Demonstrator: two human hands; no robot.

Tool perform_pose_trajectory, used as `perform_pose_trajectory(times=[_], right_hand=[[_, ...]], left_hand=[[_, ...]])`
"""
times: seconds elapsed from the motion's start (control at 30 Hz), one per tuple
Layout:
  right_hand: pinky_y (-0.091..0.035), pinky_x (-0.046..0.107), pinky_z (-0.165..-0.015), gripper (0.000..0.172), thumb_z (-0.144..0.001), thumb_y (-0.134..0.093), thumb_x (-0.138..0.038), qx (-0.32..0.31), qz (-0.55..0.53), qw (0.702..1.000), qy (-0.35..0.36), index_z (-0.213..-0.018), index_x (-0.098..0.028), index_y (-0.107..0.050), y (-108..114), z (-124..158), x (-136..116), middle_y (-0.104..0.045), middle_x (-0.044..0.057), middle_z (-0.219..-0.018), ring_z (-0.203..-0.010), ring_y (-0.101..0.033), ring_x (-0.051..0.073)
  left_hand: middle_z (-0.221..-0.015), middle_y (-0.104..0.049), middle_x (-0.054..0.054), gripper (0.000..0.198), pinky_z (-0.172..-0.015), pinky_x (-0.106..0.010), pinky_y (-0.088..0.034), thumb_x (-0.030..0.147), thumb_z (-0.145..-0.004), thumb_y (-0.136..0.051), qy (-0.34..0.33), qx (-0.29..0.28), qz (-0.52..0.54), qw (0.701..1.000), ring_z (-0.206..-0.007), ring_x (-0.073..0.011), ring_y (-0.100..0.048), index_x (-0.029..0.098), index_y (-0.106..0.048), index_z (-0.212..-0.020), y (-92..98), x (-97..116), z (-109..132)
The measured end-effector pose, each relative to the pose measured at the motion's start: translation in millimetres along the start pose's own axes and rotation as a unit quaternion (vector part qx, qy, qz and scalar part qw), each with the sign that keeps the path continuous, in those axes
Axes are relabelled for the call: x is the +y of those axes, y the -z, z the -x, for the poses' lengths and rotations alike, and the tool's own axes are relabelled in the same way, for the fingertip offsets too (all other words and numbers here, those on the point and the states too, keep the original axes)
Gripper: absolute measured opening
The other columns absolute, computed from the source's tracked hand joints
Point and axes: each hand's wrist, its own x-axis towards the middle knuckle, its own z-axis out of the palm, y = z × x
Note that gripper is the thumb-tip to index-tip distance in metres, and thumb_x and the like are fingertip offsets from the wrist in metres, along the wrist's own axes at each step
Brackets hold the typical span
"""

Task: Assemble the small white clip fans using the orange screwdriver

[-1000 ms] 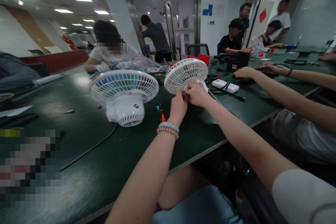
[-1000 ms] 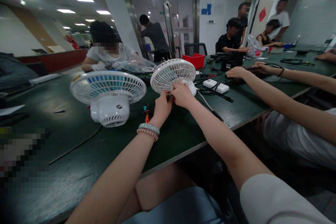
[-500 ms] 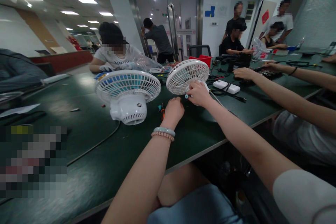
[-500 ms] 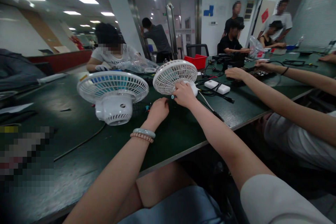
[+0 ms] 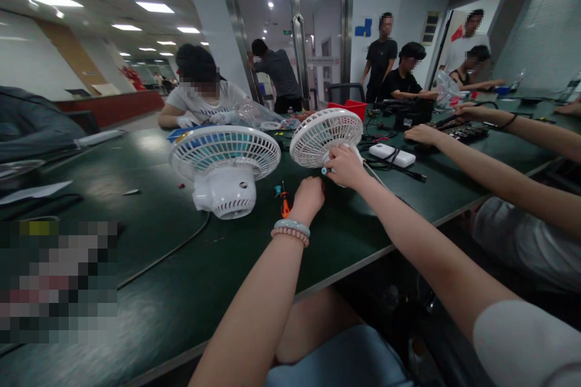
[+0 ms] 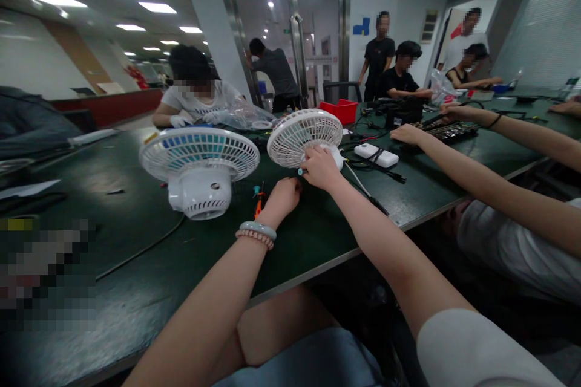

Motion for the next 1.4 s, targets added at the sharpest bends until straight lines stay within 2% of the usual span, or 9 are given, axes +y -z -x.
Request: perform_pose_trajectory(times=[0.1,0.17,0.3,0.6,1.0,1.23,1.4], right_hand=[[-0.028,0.037,-0.078,0.020,-0.077,-0.054,-0.030,-0.001,0.002,1.000,-0.004,-0.081,-0.020,-0.071,1.0,0.2,-1.4,-0.054,0.009,-0.097,-0.096,-0.040,0.024],[-0.028,0.037,-0.078,0.020,-0.076,-0.054,-0.029,0.000,0.002,1.000,-0.006,-0.082,-0.020,-0.071,1.4,0.5,-2.2,-0.054,0.009,-0.096,-0.096,-0.040,0.025],[-0.028,0.037,-0.077,0.020,-0.075,-0.055,-0.030,0.002,0.001,1.000,-0.006,-0.083,-0.020,-0.070,0.6,0.7,-2.4,-0.054,0.010,-0.097,-0.097,-0.039,0.025],[-0.028,0.038,-0.077,0.021,-0.075,-0.056,-0.030,-0.005,-0.001,1.000,-0.005,-0.087,-0.020,-0.070,1.1,0.0,-2.0,-0.054,0.010,-0.098,-0.098,-0.039,0.026],[-0.029,0.038,-0.079,0.021,-0.076,-0.055,-0.030,-0.017,-0.003,1.000,-0.014,-0.085,-0.020,-0.071,3.2,-1.3,-3.1,-0.054,0.010,-0.100,-0.100,-0.039,0.026],[-0.029,0.037,-0.077,0.020,-0.076,-0.054,-0.029,-0.004,-0.004,1.000,-0.013,-0.081,-0.019,-0.071,1.8,-1.4,-3.0,-0.055,0.010,-0.098,-0.098,-0.040,0.025],[-0.029,0.037,-0.077,0.020,-0.075,-0.054,-0.029,-0.005,-0.001,1.000,-0.011,-0.081,-0.020,-0.071,2.2,-1.2,-3.0,-0.055,0.010,-0.097,-0.098,-0.040,0.025]], left_hand=[[-0.087,-0.064,-0.013,0.020,-0.076,-0.030,-0.045,0.013,-0.082,-0.041,0.032,0.084,0.050,0.995,-0.082,-0.0201,-0.061,0.011,-0.060,-0.089,4.8,0.9,0.4],[-0.087,-0.063,-0.011,0.017,-0.077,-0.030,-0.045,0.014,-0.082,-0.042,0.016,0.143,0.098,0.985,-0.083,-0.0189,-0.059,0.013,-0.058,-0.089,7.8,1.3,0.7],[-0.084,-0.063,-0.008,0.013,-0.077,-0.029,-0.044,0.013,-0.080,-0.045,-0.021,0.191,0.152,0.970,-0.081,-0.0173,-0.058,0.015,-0.057,-0.084,8.8,3.1,0.3],[-0.082,-0.064,-0.006,0.014,-0.076,-0.028,-0.044,0.014,-0.078,-0.047,-0.026,0.208,0.185,0.960,-0.078,-0.0165,-0.058,0.016,-0.060,-0.080,7.5,4.7,-3.5],[-0.080,-0.067,-0.002,0.013,-0.074,-0.025,-0.045,0.017,-0.074,-0.050,0.016,0.202,0.270,0.941,-0.075,-0.0134,-0.060,0.017,-0.062,-0.079,5.6,3.3,-4.6],[-0.072,-0.066,0.000,0.009,-0.070,-0.024,-0.045,0.019,-0.073,-0.053,0.052,0.197,0.275,0.939,-0.068,-0.0122,-0.059,0.017,-0.061,-0.071,10.2,5.8,-2.7],[-0.073,-0.067,-0.001,0.009,-0.071,-0.025,-0.045,0.019,-0.072,-0.054,0.066,0.190,0.286,0.937,-0.068,-0.0125,-0.060,0.017,-0.062,-0.070,11.2,6.7,-2.6]])
